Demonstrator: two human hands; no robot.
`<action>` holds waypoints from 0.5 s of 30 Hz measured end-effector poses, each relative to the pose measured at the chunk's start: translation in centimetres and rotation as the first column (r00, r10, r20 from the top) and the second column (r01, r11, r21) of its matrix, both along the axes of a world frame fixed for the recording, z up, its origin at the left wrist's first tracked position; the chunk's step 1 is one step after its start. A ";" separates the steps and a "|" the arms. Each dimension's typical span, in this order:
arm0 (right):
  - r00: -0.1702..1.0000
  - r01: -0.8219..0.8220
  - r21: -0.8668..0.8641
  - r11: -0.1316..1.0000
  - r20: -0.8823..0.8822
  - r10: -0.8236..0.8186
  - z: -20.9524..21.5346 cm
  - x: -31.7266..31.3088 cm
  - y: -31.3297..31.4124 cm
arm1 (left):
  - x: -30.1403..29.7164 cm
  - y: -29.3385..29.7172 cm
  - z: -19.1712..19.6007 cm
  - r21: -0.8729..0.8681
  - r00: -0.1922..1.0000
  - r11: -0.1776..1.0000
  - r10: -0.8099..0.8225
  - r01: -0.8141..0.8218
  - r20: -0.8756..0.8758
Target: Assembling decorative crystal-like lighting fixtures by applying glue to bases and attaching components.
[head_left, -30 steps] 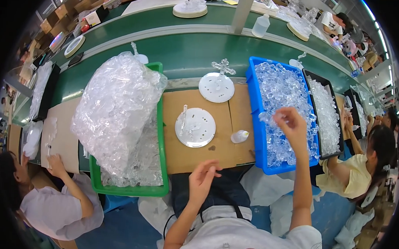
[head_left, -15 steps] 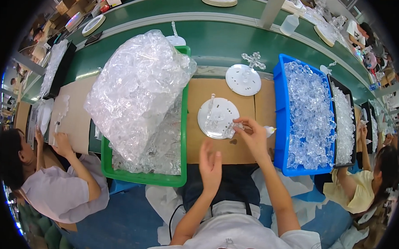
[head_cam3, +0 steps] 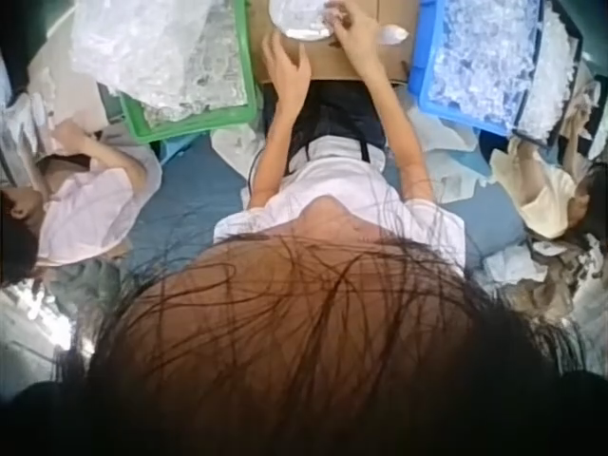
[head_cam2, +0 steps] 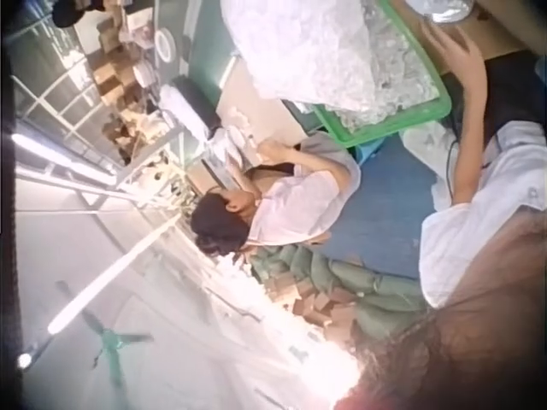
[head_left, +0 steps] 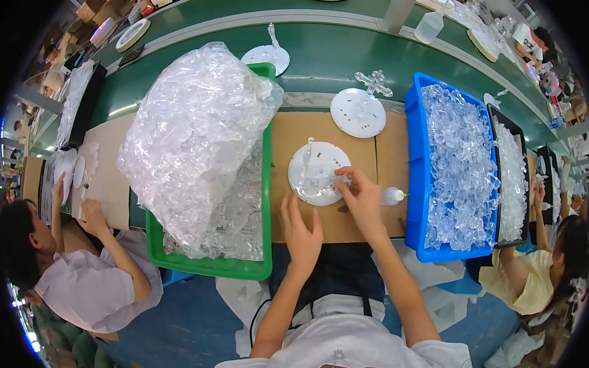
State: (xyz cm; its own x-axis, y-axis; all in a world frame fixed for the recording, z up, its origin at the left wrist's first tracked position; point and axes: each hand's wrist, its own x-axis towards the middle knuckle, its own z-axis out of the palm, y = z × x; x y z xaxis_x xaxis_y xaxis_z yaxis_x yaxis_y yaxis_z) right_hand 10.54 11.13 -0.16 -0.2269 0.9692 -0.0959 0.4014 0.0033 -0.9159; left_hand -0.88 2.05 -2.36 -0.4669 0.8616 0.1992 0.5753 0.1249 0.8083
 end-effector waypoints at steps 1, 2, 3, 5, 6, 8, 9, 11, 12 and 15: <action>0.997 0.031 0.066 0.997 -0.071 -0.027 -0.4 -0.2 -0.3 | -0.1 0.4 -0.4 0.041 0.994 0.999 0.022 -0.017 -0.109; 0.997 0.035 0.067 0.997 -0.075 -0.030 -0.7 0.1 -0.9 | -0.1 0.3 -0.7 0.043 0.993 0.999 0.018 -0.013 -0.113; 0.994 0.073 0.352 0.933 0.054 -0.098 0.2 0.3 -1.5 | 0.1 0.4 -0.9 0.069 0.989 0.997 0.040 -0.030 -0.145; 0.971 0.065 0.595 0.801 0.149 -0.189 1.0 1.2 -4.6 | 0.1 -0.7 -1.1 0.082 0.979 0.995 0.067 -0.052 -0.190; 0.983 0.115 0.499 0.859 0.068 -0.171 1.3 3.0 -6.8 | 0.3 -1.5 -0.9 0.028 0.970 0.998 0.056 -0.051 -0.236; 0.985 0.163 0.388 0.907 -0.021 -0.169 0.6 4.9 -8.2 | 0.7 -1.7 -0.5 -0.030 0.958 0.999 0.034 -0.044 -0.285; 0.947 0.319 0.415 0.852 -0.097 -0.307 0.0 5.2 -8.2 | 0.9 -1.3 -0.2 0.014 0.957 1.000 -0.023 0.028 -0.290; 0.888 0.448 0.426 0.786 -0.112 -0.445 -0.8 5.7 -8.3 | 1.3 -0.6 -0.1 0.053 0.949 0.993 -0.085 0.106 -0.302; 0.884 0.457 0.425 0.782 -0.116 -0.453 -1.0 5.4 -7.7 | 1.4 0.0 -0.6 0.091 0.954 0.989 -0.085 0.115 -0.288; 0.879 0.461 0.396 0.794 -0.080 -0.471 -2.1 4.2 -6.1 | 1.7 1.3 -1.4 0.116 0.968 0.988 -0.074 0.104 -0.239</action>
State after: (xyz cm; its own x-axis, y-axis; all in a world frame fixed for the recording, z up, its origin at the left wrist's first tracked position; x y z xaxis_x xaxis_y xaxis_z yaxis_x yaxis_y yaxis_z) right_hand 14.73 5.02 -2.26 0.2595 0.9132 0.3141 0.4669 0.1661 -0.8686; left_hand 0.84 3.32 -3.74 -0.3171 0.8582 0.4038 0.7536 -0.0305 0.6566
